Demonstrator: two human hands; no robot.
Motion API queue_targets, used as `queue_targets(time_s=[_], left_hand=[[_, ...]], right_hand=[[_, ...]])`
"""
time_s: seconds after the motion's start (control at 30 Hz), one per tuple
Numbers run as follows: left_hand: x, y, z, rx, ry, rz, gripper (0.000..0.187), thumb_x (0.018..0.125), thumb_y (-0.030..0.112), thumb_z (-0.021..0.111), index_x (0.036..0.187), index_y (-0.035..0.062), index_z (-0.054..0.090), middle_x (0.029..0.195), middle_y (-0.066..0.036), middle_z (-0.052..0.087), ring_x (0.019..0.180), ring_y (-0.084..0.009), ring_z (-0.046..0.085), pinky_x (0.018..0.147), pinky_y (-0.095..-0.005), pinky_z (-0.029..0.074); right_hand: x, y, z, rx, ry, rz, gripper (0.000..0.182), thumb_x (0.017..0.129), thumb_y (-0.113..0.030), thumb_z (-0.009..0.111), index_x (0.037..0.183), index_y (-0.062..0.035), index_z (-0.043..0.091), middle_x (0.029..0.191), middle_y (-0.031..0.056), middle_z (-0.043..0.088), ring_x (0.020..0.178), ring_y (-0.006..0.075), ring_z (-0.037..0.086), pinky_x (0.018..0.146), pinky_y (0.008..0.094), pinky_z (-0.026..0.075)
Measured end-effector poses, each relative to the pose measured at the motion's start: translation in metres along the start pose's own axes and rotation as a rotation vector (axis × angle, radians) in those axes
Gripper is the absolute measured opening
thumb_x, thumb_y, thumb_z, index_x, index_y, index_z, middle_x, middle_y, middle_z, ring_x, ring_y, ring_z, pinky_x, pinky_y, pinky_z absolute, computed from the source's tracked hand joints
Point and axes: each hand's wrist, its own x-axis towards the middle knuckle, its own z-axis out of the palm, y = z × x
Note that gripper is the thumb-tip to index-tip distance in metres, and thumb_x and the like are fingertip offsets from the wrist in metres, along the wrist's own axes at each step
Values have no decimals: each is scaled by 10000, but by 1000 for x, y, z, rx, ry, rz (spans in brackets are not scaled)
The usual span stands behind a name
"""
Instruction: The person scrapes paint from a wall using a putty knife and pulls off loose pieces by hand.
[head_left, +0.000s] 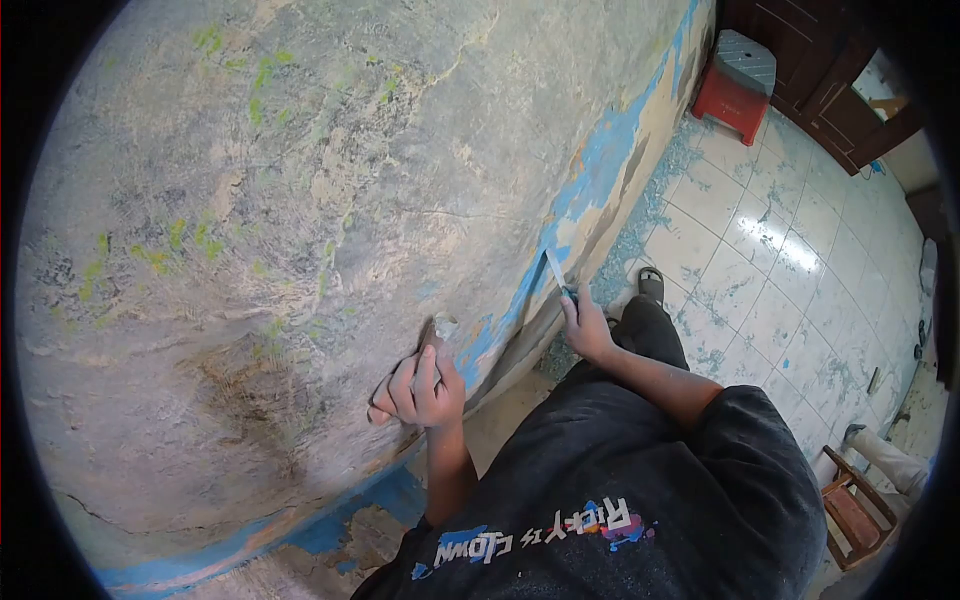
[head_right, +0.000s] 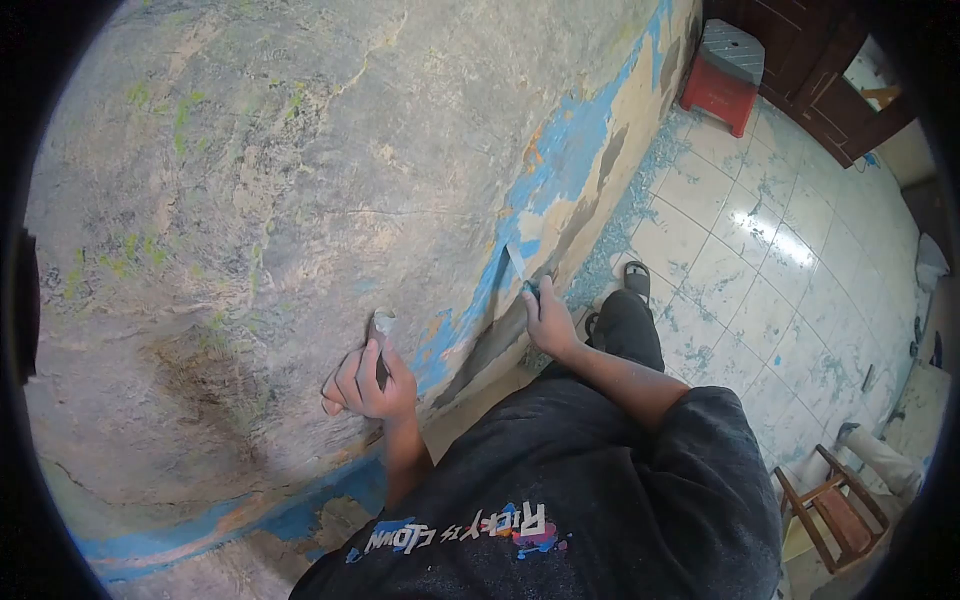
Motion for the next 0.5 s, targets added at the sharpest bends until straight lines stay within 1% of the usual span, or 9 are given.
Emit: queue_targets(time_s=[0.13,0.23,0.33,0.43,0.5], left_hand=[[-1,1,-5,28,-29,2,207,815,153,800,975,263,728,926,74,639,888,-205,540,881,-420,276],[-4,0,-3,8,-23,-17,209,814,147,805,972,264,733,927,74,643,882,-203,543,876,-417,280],[-2,1,-1,5,13,-20,212,807,140,814,963,261,738,918,71,645,875,-206,547,869,-412,288],[5,6,-3,-2,33,-46,211,798,134,822,950,255,739,909,66,646,869,-208,552,870,-410,296],[6,9,1,-55,75,-92,219,795,134,822,961,251,741,906,62,649,861,-210,555,865,-407,298]], right_hand=[[-3,-4,-4,3,-17,22,269,1067,-249,505,1147,-21,385,876,346,611,905,569,596,734,610,439],[-4,4,3,-9,52,-103,270,1068,-260,501,1126,-20,391,850,337,610,883,569,595,718,613,433],[0,11,-7,-53,-10,-71,298,1063,-284,514,1152,-22,404,870,340,619,919,568,594,731,612,440],[4,7,-28,-127,-21,-45,337,1043,-318,553,1179,-27,450,887,322,637,916,542,623,741,582,467],[11,-5,-56,-145,-55,-89,348,1021,-316,593,1209,-37,504,912,295,659,901,505,650,745,548,490]])
